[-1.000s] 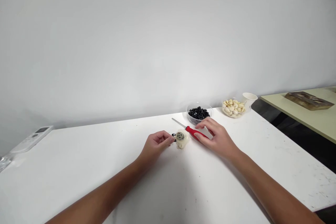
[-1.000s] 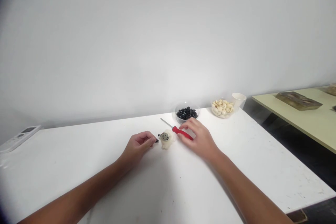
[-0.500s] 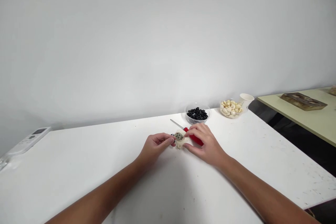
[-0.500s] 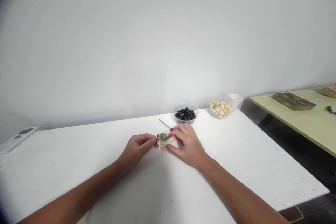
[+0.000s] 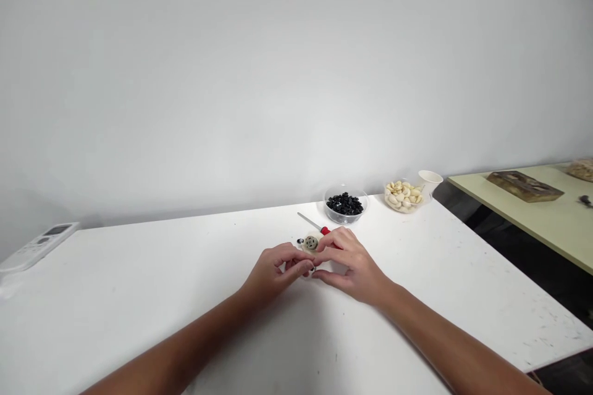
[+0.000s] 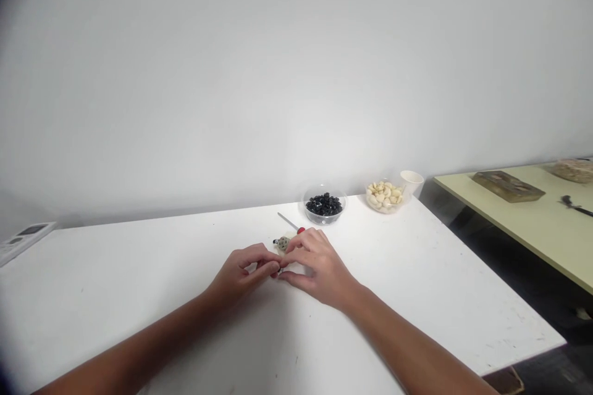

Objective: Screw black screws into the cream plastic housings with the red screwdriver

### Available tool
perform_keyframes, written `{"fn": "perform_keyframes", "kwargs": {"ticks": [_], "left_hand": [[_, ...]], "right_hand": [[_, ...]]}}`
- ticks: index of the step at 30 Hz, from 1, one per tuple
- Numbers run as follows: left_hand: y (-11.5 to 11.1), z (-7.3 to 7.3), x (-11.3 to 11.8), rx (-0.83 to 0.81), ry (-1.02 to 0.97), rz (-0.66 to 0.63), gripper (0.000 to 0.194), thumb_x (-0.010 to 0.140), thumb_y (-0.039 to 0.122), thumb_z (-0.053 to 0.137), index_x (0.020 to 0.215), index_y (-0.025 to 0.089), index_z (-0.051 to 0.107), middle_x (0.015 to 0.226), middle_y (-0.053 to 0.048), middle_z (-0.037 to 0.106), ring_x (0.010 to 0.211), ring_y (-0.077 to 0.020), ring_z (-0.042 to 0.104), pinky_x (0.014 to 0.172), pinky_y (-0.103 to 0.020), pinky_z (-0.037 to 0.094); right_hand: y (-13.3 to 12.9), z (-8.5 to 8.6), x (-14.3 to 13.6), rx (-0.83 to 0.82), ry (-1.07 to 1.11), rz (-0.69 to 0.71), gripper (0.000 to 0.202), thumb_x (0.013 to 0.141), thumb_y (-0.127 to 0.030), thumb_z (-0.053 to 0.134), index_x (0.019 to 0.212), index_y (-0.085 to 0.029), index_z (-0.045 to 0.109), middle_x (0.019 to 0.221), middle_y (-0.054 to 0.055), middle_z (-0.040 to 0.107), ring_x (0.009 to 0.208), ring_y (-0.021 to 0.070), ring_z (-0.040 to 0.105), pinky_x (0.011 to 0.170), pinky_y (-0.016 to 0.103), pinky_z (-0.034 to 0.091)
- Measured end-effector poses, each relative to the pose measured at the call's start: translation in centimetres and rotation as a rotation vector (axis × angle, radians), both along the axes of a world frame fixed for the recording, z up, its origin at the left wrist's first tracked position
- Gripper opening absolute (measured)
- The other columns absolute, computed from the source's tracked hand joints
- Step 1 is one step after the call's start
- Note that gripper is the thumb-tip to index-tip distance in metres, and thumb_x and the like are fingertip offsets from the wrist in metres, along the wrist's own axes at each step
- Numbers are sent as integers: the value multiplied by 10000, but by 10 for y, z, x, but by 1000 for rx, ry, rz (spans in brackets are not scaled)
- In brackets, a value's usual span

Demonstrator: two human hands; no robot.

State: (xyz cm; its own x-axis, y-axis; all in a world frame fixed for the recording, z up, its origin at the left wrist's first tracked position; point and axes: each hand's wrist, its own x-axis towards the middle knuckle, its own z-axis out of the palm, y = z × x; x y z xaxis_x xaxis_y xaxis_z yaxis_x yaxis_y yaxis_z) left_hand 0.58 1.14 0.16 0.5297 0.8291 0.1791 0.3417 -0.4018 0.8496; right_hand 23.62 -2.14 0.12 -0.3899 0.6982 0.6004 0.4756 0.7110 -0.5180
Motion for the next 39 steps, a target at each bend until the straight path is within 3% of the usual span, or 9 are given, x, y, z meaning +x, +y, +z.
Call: {"fn": "perform_keyframes", "kwargs": {"ticks": [4,8,11,13,23,27,30,33,39], "left_hand": [[-1,0,-1,74,-5,-41,254,998,392,604,1044,262,818,836,-45,748,751,-188,637,720,-292,492],[-3,-1,0,282,13,-31,173,989,359,623,987,230,738,923,-78,714,879,-223,627,723,-309,496],[-6,-3,2,409,73,1,79,949,302,682,985,231,678,1062,-96,678,1030,-256,610,864,-367,518],[-7,-6,3,458,111,-30,157,927,273,708,1076,244,667,1196,-115,649,1151,-286,581,966,-421,509],[-2,-12,4,419,152,-43,406,891,221,719,1274,277,595,1436,-122,531,1350,-321,486,1081,-488,488],[-3,-11,4,334,190,-79,403,873,197,718,1251,277,605,1481,-129,487,1340,-331,509,1010,-465,552],[-4,-11,4,294,187,-90,394,874,207,705,1250,277,610,1498,-133,475,1274,-326,568,810,-371,618],[-2,-13,4,271,178,-91,389,879,230,703,1254,277,609,1511,-140,459,1236,-318,592,608,-284,587],[0,-14,3,247,170,-88,365,911,248,676,1263,287,588,1530,-122,435,1298,-318,548,583,-265,575]], "right_hand": [[-1,3,-1,-7,41,21,119,950,-246,716,1059,-293,723,1043,42,734,996,247,643,934,471,512],[1,7,10,-91,137,-39,123,937,-212,689,1041,-274,713,989,49,748,961,248,671,882,440,538],[5,7,23,-142,134,-156,110,888,-180,692,959,-263,705,944,47,734,913,246,666,840,415,537],[9,5,30,-162,78,-221,112,848,-166,704,908,-260,687,925,45,718,903,252,651,836,413,528],[11,0,25,-161,-72,-263,174,771,-117,701,890,-240,668,870,39,622,859,237,570,792,372,491],[10,3,21,-109,-139,-285,179,757,-100,703,855,-239,649,835,28,627,833,233,549,800,376,462],[11,4,20,-90,-166,-255,188,772,-70,687,837,-239,637,783,10,640,797,219,551,811,382,443],[12,2,21,-86,-165,-213,173,830,-93,704,899,-249,673,758,0,660,804,220,575,832,396,430],[14,-4,25,-81,-157,-227,190,887,-164,745,1036,-258,674,820,8,707,855,234,599,863,413,422]]}}
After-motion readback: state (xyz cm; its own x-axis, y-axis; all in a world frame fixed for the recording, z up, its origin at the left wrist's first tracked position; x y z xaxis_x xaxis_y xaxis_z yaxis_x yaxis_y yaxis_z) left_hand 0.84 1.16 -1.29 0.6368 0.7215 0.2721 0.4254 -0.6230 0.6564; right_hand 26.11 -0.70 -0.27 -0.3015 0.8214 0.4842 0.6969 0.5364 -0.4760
